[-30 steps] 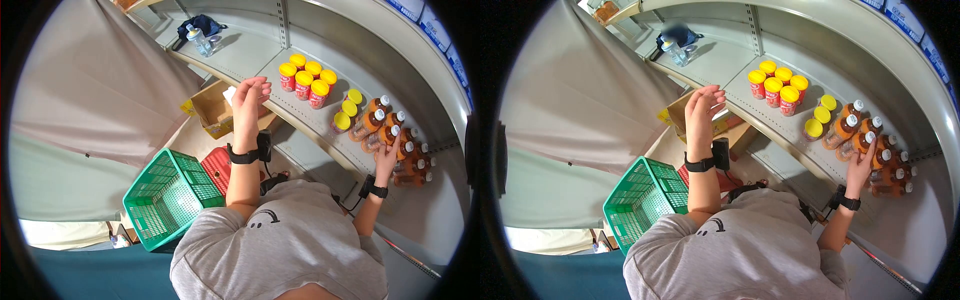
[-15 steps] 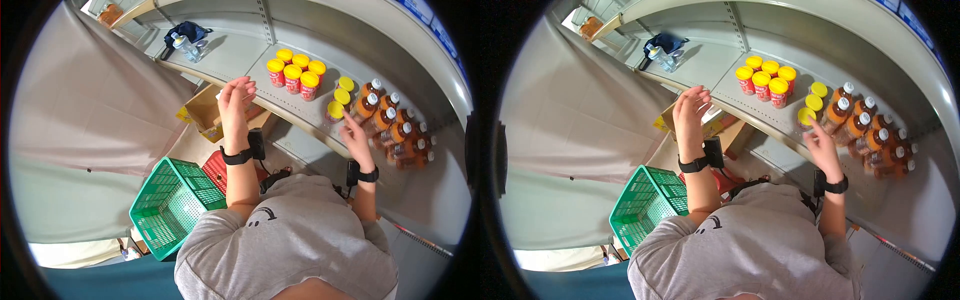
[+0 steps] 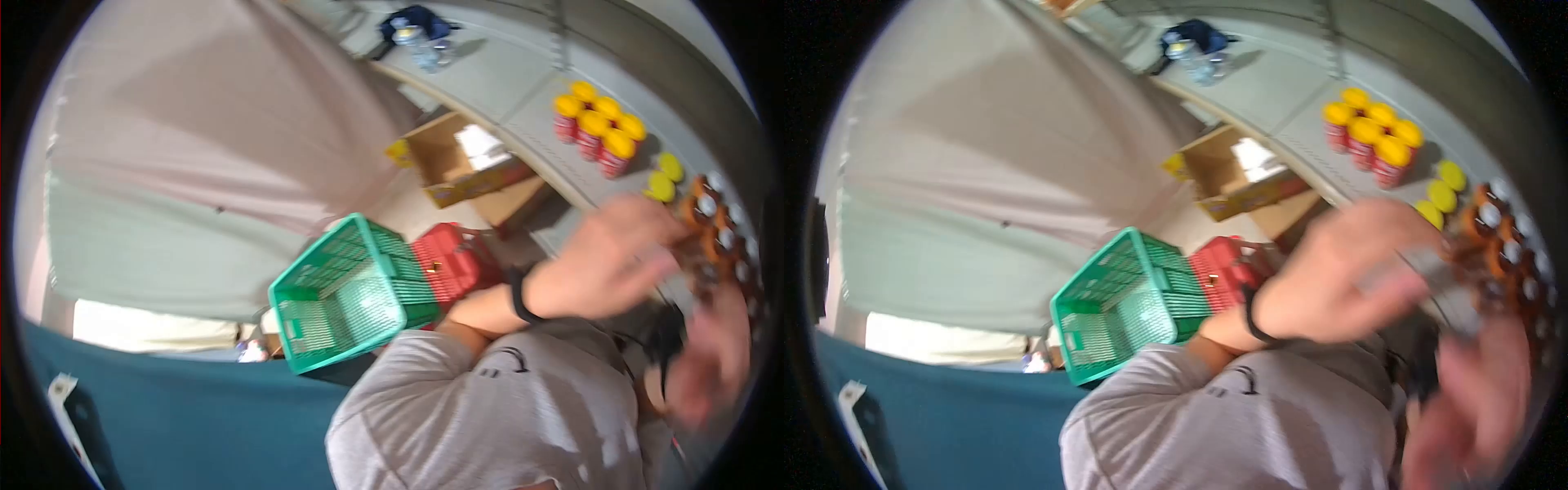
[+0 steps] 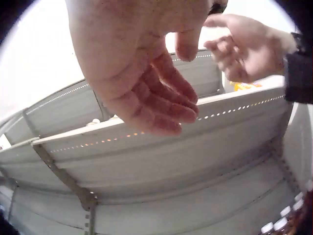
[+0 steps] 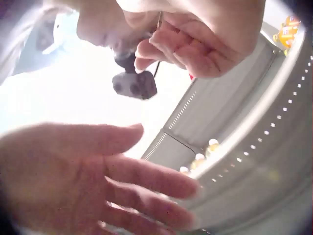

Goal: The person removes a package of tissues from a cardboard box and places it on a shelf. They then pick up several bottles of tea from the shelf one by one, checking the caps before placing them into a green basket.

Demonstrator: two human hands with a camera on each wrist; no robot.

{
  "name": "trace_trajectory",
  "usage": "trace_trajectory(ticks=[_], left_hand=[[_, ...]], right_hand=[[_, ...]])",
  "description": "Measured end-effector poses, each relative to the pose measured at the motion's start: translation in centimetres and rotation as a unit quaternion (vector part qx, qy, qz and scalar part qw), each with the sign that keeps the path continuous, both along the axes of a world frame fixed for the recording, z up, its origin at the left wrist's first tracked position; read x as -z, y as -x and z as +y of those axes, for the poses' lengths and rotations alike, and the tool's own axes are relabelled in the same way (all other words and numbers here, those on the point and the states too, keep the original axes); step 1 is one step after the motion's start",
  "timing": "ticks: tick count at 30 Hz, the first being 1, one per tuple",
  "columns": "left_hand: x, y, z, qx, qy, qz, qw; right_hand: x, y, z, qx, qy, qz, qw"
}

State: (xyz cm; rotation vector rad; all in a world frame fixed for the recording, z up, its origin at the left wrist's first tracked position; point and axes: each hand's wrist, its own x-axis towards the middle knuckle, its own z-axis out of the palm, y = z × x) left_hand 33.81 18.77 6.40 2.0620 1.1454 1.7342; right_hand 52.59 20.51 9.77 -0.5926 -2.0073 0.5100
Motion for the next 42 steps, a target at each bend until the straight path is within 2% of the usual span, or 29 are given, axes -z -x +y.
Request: trace_trajectory(ticks=[1,2,3,4,6,11,17,20,22,29,35,36,37,38,39,40,41,42], left_hand=[[-0.3,-0.5,-0.2,0.041,-0.021,0.027,0.999],[0.0,-1.1,-0.4,0.062,-0.036,0.022,0.997],[0.1,-1.6,-0.7,0.087,-0.052,0.015,0.995],[0.2,-1.9,-0.9,0.08,-0.045,0.03,0.995],[0.2,-3.0,-1.1,0.116,-0.127,0.044,0.984],[1.0,-6.4,-1.0,0.143,-0.212,0.029,0.966],[0.7,-6.9,-1.4,0.172,-0.209,-0.006,0.963],[0.9,-6.0,-1.2,0.204,-0.171,0.024,0.964],[0.9,-5.2,-1.1,0.221,-0.087,0.076,0.968],[0.8,-5.1,-1.0,0.239,-0.054,0.072,0.967],[0.7,-5.1,-0.9,0.246,-0.036,0.053,0.967],[0.7,-5.1,-0.8,0.247,-0.022,0.044,0.968],[0.9,-4.9,-0.6,0.258,-0.021,0.035,0.965],[1.4,-4.5,-0.3,0.242,0.013,0.078,0.967],[1.9,-4.1,0.1,0.227,0.047,0.121,0.965],[2.3,-3.8,0.4,0.193,0.078,0.133,0.969],[2.8,-3.4,0.9,0.159,0.109,0.146,0.97],[3.0,-2.6,1.6,0.154,0.142,0.171,0.963]], right_hand=[[-1.8,-2.5,0.0,-0.062,0.01,-0.171,0.983],[-2.7,-2.0,-0.9,-0.08,0.014,-0.146,0.986],[-3.9,-1.1,-2.3,-0.147,-0.098,-0.041,0.983],[-4.2,-0.6,-3.0,-0.202,-0.208,0.06,0.955],[-3.5,-0.8,-3.2,-0.201,-0.205,0.081,0.955],[-3.2,-2.3,-4.3,-0.168,-0.223,0.1,0.955],[-2.8,-2.3,-4.2,-0.134,-0.249,0.113,0.952],[-2.1,-0.9,-2.4,-0.152,-0.26,0.124,0.946],[-1.9,-0.6,-1.4,-0.161,-0.265,0.129,0.942],[-0.7,1.4,0.4,-0.183,-0.281,0.216,0.917],[0.4,-2.6,-0.9,-0.148,-0.178,0.139,0.963],[1.6,-4.8,-0.9,-0.095,-0.169,-0.006,0.981],[2.7,-7.0,-1.1,-0.038,-0.154,-0.153,0.976],[3.3,-4.3,-1.1,0.021,-0.122,-0.009,0.992],[4.8,-0.4,-0.2,0.084,-0.091,0.133,0.983],[6.6,0.1,0.9,0.062,0.058,0.184,0.979],[7.7,1.3,3.0,0.199,0.103,0.122,0.967],[8.1,3.0,4.9,0.081,0.191,0.171,0.963]])
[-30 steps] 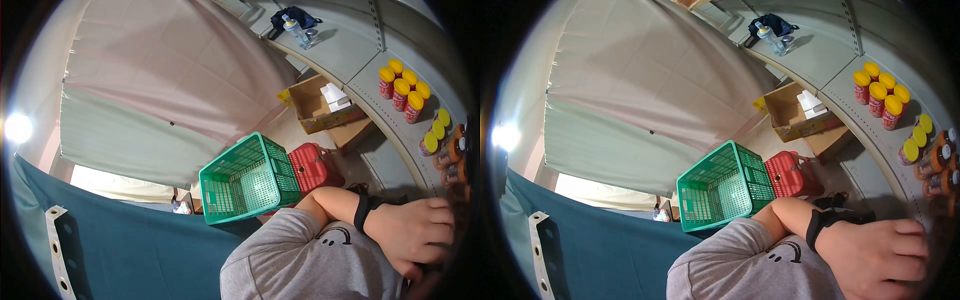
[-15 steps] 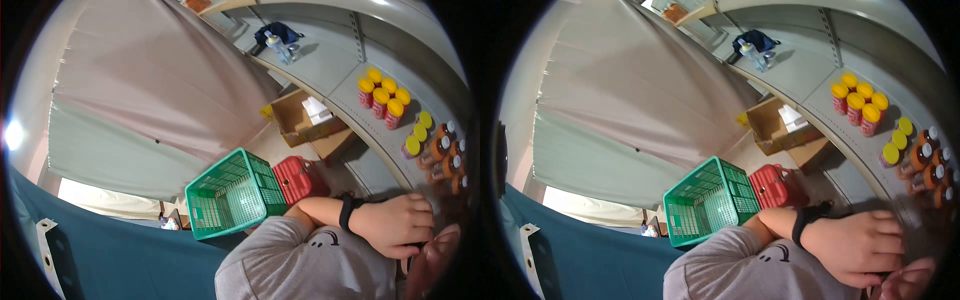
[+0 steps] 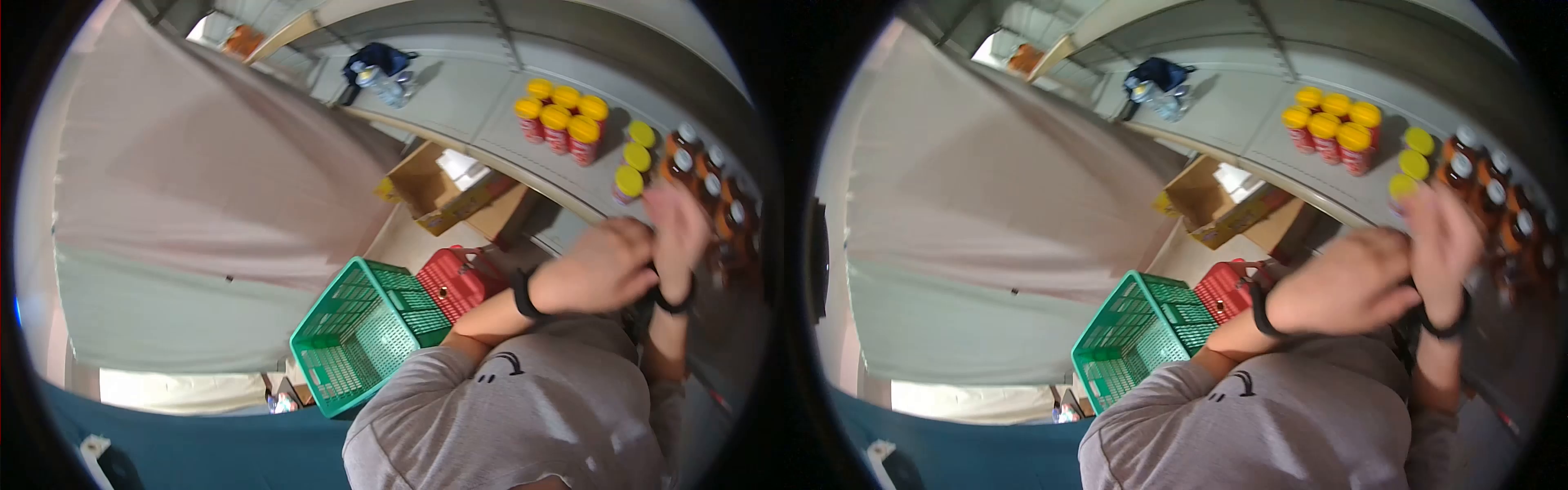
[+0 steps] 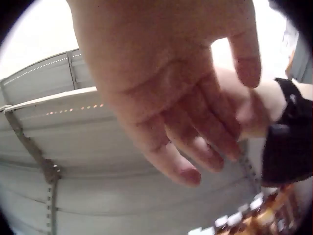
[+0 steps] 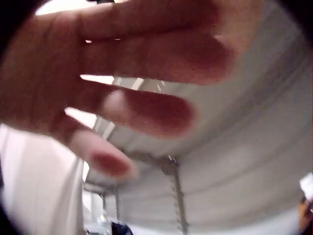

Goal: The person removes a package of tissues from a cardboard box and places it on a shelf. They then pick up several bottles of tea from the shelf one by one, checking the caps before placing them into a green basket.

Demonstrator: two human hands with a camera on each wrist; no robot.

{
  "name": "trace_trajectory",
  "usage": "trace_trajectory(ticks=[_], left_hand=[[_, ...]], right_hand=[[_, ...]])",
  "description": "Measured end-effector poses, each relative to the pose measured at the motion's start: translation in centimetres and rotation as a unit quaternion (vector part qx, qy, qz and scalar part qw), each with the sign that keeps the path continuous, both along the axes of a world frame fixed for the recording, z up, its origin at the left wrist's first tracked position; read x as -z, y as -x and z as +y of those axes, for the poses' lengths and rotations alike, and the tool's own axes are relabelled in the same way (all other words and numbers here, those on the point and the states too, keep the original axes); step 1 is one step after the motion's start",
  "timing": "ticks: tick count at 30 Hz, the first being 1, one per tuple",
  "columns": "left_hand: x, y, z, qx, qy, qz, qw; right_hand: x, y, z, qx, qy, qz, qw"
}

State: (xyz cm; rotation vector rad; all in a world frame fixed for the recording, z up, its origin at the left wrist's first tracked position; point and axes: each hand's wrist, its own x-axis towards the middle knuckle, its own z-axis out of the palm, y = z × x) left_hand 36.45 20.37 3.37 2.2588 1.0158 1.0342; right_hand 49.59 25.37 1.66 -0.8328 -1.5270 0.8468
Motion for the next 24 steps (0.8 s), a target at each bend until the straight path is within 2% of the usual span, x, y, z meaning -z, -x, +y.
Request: trace_trajectory(ticks=[1,2,3,5,6,7,8,10,13,16,19,22,24], left_hand=[[0.4,0.8,0.8,-0.004,0.027,0.031,0.999],[2.1,1.7,1.3,-0.052,0.042,0.062,0.996],[4.0,2.5,1.8,-0.099,0.057,0.095,0.989],[5.9,4.6,2.5,-0.127,0.101,0.151,0.975],[6.6,5.4,2.6,-0.131,0.126,0.142,0.973],[7.2,6.3,2.9,-0.141,0.151,0.135,0.969],[7.5,7.1,3.2,-0.147,0.155,0.135,0.968],[7.4,8.1,3.6,-0.168,0.205,0.124,0.956],[8.0,9.4,4.2,-0.173,0.192,0.091,0.962],[9.2,9.7,4.6,-0.166,0.193,0.099,0.962],[10.3,10.1,5.0,-0.136,0.173,0.107,0.97],[11.0,10.4,4.8,-0.116,0.241,0.138,0.954],[11.7,10.9,4.6,-0.107,0.24,0.141,0.954]], right_hand=[[0.9,1.2,1.2,-0.002,0.118,0.016,0.993],[5.6,0.5,3.8,-0.016,0.135,-0.07,0.988],[10.2,0.3,5.3,-0.039,0.192,-0.081,0.977],[15.0,-0.2,5.0,-0.011,0.386,0.094,0.918],[19.1,-0.8,4.8,0.016,0.455,0.23,0.86],[22.7,-1.7,4.9,0.035,0.506,0.362,0.782],[25.2,-2.5,4.6,0.045,0.501,0.365,0.783],[27.5,-3.7,3.8,0.157,0.57,0.364,0.72],[26.1,-4.0,3.5,0.188,0.57,0.313,0.736],[25.8,-3.8,3.5,0.191,0.551,0.31,0.751],[27.4,-3.9,2.6,0.176,0.518,0.319,0.773],[27.1,-3.9,1.8,0.175,0.508,0.309,0.785],[26.0,-3.2,1.1,0.218,0.532,0.322,0.752]])
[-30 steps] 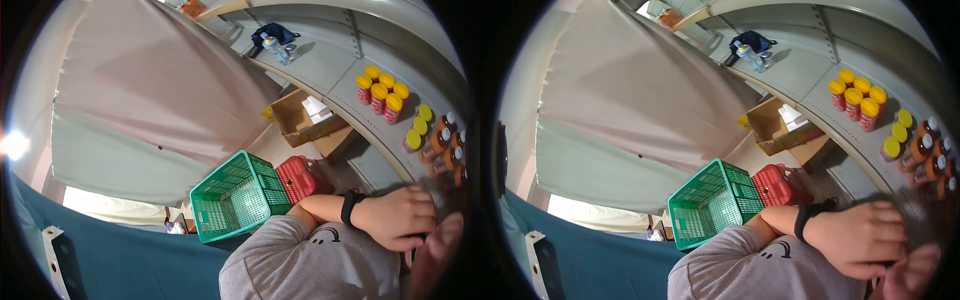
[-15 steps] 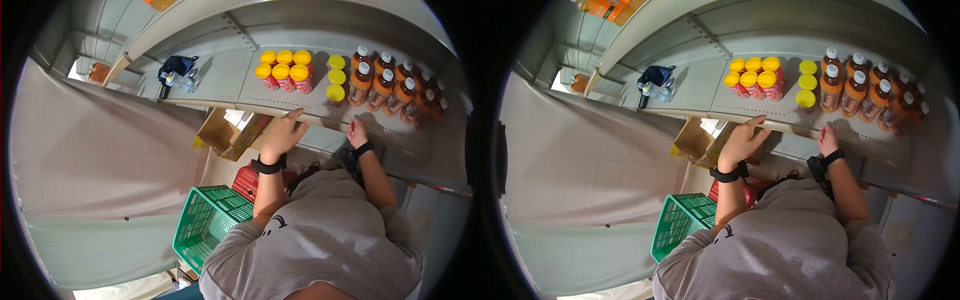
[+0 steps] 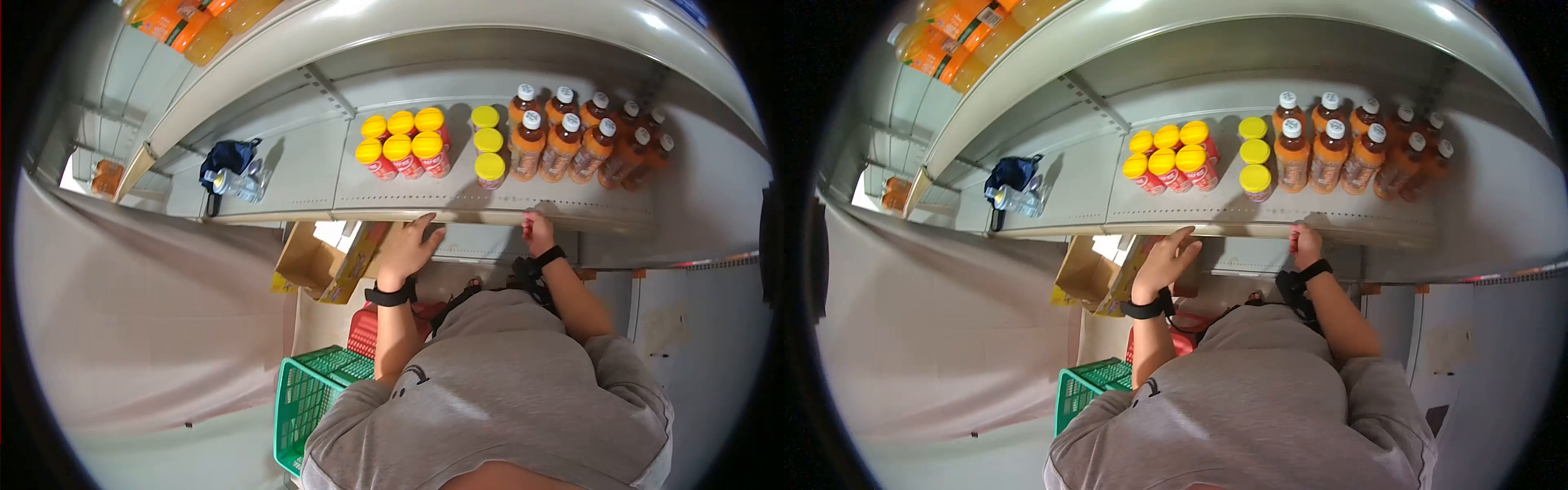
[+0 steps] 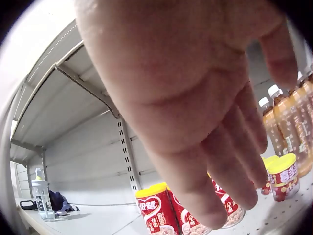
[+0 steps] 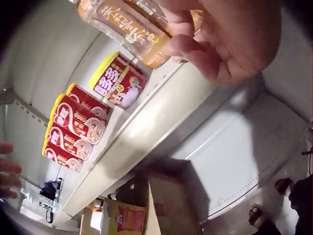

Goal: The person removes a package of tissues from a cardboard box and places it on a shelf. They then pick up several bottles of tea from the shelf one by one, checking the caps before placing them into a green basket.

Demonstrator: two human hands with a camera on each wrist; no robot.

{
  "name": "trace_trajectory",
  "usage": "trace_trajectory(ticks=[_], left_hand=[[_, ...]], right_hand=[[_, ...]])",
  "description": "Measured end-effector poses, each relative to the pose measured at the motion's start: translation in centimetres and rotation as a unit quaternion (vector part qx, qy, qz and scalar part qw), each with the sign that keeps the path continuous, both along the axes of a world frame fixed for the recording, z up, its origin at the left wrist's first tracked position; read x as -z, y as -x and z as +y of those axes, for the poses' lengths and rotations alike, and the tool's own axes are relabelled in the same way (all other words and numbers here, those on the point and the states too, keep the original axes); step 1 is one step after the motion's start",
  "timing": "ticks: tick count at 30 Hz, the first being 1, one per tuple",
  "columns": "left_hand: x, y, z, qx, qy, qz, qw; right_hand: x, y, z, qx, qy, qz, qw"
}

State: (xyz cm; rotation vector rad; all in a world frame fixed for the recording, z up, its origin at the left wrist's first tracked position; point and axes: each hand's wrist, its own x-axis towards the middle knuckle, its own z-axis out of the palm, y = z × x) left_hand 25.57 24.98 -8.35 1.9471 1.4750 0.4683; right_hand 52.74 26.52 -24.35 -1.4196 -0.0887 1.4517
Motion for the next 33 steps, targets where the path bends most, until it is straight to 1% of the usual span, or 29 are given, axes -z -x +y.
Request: trace_trajectory(ticks=[3,5,7,8,9,11,12,13,14,15,17,18,19,21,22,23,25,27,28,29,30,31,32,33], left_hand=[[0.7,0.6,-0.1,0.016,0.014,0.005,1.0],[1.5,0.8,0.0,0.01,0.022,0.012,1.0],[2.4,0.9,0.2,0.037,0.028,0.012,0.999],[2.9,1.0,0.4,0.05,0.033,0.011,0.998],[3.4,0.9,0.6,0.068,0.036,0.014,0.997],[4.7,0.7,0.9,0.104,-0.015,-0.009,0.994],[5.5,0.7,1.1,0.123,-0.012,-0.008,0.992],[6.2,0.5,1.4,0.133,-0.047,-0.013,0.99],[6.8,0.4,1.8,0.143,-0.082,-0.02,0.986],[6.9,0.0,2.2,0.161,-0.08,-0.022,0.983],[7.1,-0.8,2.9,0.063,-0.022,-0.021,0.998],[7.3,-1.2,3.1,0.0,0.011,-0.055,0.998],[7.8,-1.5,3.4,0.013,0.015,-0.054,0.998],[8.2,-2.2,4.1,-0.058,0.019,-0.154,0.986],[8.0,-2.6,4.1,-0.058,0.05,-0.179,0.981],[7.8,-3.1,3.9,-0.052,0.054,-0.178,0.981],[7.5,-4.1,3.8,-0.053,0.105,-0.195,0.974],[8.8,-4.6,4.0,-0.024,0.112,-0.181,0.977],[9.4,-4.9,4.0,-0.014,0.123,-0.188,0.974],[9.6,-5.3,3.9,-0.004,0.135,-0.195,0.971],[9.6,-5.9,3.5,0.007,0.134,-0.191,0.972],[9.4,-6.5,3.1,0.015,0.136,-0.192,0.972],[9.1,-7.1,2.6,0.013,0.135,-0.199,0.971],[9.0,-7.7,2.0,0.01,0.133,-0.206,0.969]], right_hand=[[0.2,0.4,-0.7,0.029,0.007,-0.007,1.0],[1.1,0.5,-1.6,0.043,0.001,-0.007,0.999],[1.6,0.9,-2.3,0.035,0.033,-0.016,0.999],[2.4,1.0,-3.0,0.022,0.023,-0.026,0.999],[4.2,0.8,-3.5,0.04,0.027,-0.023,0.999],[10.2,-0.3,-4.7,-0.006,0.003,-0.006,1.0],[13.5,-0.7,-5.3,-0.003,-0.009,-0.013,1.0],[10.7,-0.1,-6.1,0.017,-0.007,-0.011,1.0],[7.9,0.7,-6.9,0.031,0.024,-0.017,0.999],[5.5,1.2,-7.7,0.044,0.056,-0.022,0.997],[6.1,0.9,-9.6,0.078,0.063,-0.001,0.995],[6.7,0.7,-10.6,0.094,0.068,0.02,0.993],[7.2,0.4,-11.5,0.107,0.07,0.021,0.992],[8.1,-0.2,-13.0,0.124,0.113,0.025,0.985],[8.5,-0.4,-13.7,0.132,0.116,0.025,0.984],[9.0,-0.6,-14.4,0.133,0.109,0.033,0.984],[8.7,-1.1,-15.1,0.144,0.1,0.042,0.984],[8.3,-1.7,-15.3,0.184,0.125,0.041,0.974],[9.7,-2.4,-15.5,0.195,0.123,0.043,0.972],[12.8,-3.1,-15.7,0.179,0.095,0.042,0.978],[14.5,-3.9,-16.3,0.161,0.067,0.04,0.984],[12.7,-4.2,-16.7,0.169,0.066,0.039,0.983],[8.3,-4.1,-16.2,0.173,0.064,0.028,0.982],[5.5,-4.2,-16.1,0.175,0.062,0.016,0.982]])
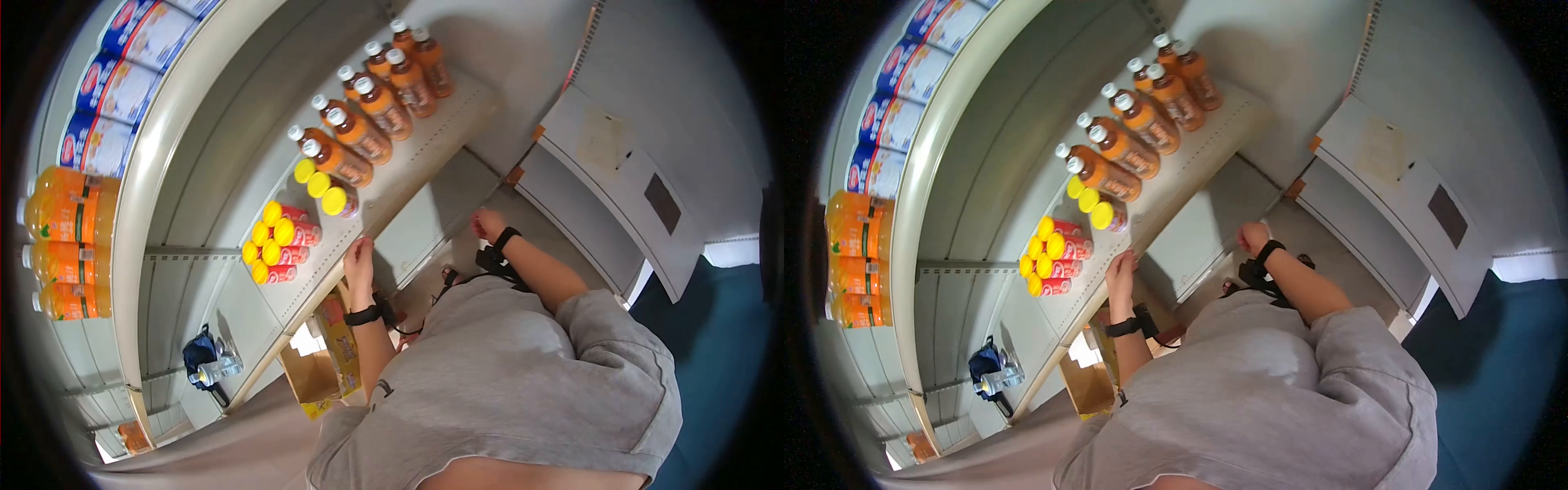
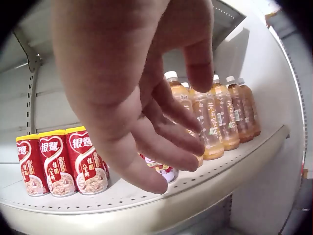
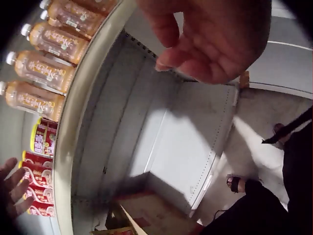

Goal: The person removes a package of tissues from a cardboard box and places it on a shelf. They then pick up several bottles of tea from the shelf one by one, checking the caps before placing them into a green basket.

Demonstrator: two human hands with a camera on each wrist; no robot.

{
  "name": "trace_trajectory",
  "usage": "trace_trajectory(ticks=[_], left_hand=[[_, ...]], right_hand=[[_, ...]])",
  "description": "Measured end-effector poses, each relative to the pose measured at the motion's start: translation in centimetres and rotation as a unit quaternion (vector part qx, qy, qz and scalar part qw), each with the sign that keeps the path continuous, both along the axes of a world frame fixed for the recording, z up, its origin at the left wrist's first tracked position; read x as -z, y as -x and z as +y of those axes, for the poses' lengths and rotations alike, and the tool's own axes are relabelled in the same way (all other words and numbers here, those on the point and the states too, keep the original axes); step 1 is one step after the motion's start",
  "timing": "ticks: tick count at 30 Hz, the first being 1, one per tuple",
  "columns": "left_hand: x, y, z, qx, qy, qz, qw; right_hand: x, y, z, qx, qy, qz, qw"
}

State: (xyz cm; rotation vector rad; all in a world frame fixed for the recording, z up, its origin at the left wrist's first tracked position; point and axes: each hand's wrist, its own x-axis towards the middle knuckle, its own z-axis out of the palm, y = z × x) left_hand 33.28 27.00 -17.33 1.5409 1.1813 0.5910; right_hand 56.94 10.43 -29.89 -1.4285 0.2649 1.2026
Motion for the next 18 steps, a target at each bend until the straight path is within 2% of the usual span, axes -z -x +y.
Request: trace_trajectory(ticks=[4,6,10,13,18], left_hand=[[-1.1,-3.4,-2.9,-0.014,0.02,0.023,0.999],[0.0,-4.9,-4.1,-0.01,0.039,-0.007,0.999],[-0.1,-8.6,-7.7,-0.013,0.037,-0.067,0.997],[-1.0,-10.3,-10.3,0.031,0.044,-0.007,0.999],[-2.7,-13.1,-13.5,-0.035,0.12,-0.059,0.99]], right_hand=[[-0.4,-3.3,-2.3,0.023,-0.005,0.007,1.0],[-0.7,-5.1,-3.9,-0.017,-0.016,-0.065,0.998],[-1.4,-8.6,-6.8,-0.017,-0.029,-0.039,0.999],[-1.5,-11.0,-8.4,-0.039,-0.009,-0.03,0.999],[-1.9,-14.8,-10.3,-0.063,-0.014,-0.035,0.997]])
